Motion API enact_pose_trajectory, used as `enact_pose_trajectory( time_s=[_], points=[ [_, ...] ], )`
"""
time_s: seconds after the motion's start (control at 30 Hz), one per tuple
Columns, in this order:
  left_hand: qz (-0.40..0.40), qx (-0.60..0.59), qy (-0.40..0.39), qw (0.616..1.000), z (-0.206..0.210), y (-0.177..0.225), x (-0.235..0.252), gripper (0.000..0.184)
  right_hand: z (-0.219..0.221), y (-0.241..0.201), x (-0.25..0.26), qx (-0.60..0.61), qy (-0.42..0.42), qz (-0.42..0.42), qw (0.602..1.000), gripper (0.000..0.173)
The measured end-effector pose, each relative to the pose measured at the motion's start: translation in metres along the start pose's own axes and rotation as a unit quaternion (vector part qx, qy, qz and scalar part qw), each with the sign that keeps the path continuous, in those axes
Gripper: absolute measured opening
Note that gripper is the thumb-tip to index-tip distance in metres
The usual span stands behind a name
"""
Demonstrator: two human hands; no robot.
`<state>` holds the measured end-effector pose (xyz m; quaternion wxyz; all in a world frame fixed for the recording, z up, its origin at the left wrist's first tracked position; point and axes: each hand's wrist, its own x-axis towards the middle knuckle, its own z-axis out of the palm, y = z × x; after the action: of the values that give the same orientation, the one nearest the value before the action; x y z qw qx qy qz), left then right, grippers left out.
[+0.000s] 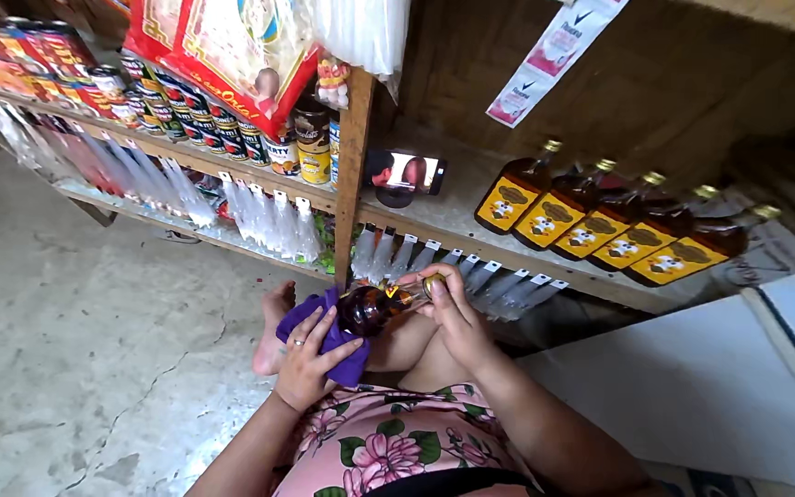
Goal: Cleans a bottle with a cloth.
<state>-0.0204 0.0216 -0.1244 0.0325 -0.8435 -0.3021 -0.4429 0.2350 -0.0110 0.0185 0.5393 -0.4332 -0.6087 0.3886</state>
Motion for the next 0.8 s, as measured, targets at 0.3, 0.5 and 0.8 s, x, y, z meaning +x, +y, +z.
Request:
enact_pose_trajectory(
  time_s=[0.3,0.5,0.8],
  points=[
    [-0.025,0.017,-0.046,0.999,0.004,-0.027,-0.044,0.033,0.002,0.003,0.0,-0.026,0.003,-0.021,0.999,0.033],
    [-0.049,0.016,-0.079,0.996,0.0,-0.037,-0.058,0.034,0.001,0.005,0.0,-0.029,0.007,-0.023,0.999,0.032],
    [-0.07,0.025,-0.092,0.993,-0.006,-0.039,-0.059,0.032,-0.001,0.008,0.0,-0.022,0.003,-0.023,0.999,0.034]
  ],
)
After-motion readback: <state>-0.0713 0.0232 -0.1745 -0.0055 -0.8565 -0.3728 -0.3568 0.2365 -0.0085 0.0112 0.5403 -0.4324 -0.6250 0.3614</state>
